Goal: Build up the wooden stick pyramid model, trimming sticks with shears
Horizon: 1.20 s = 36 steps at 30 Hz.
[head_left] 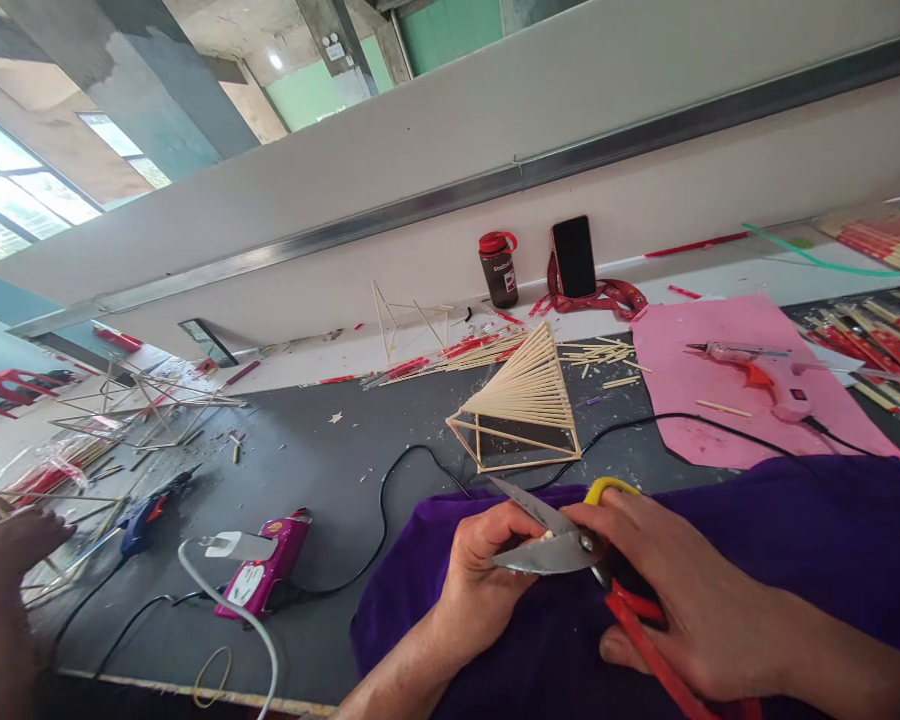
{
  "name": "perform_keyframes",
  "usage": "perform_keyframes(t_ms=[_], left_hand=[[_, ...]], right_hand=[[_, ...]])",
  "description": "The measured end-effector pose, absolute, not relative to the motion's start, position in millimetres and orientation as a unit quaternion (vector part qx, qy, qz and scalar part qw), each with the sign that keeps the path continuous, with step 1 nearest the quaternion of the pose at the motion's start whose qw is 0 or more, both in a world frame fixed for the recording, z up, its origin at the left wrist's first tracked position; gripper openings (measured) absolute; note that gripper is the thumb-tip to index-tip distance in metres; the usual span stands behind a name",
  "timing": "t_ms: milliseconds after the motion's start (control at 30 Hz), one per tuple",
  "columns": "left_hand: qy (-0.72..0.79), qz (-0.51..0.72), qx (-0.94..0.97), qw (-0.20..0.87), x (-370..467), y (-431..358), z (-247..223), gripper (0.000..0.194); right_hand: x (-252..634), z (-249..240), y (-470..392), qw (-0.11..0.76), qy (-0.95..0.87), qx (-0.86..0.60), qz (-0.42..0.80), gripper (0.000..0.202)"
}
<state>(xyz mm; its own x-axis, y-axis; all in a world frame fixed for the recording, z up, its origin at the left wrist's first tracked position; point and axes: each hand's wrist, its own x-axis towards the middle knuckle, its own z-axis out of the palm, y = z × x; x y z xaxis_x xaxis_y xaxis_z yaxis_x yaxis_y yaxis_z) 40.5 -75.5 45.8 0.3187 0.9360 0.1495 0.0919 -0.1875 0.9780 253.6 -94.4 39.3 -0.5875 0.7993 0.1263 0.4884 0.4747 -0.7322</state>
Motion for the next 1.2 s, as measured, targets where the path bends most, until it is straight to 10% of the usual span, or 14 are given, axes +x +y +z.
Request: perform_keyframes(t_ms=[1200], left_hand=[[0.397, 0.432, 0.574, 0.57, 37, -73, 46, 0.007]], right_hand=[[255, 32, -88, 0.253, -0.823, -0.39, 0.325, 0.071]])
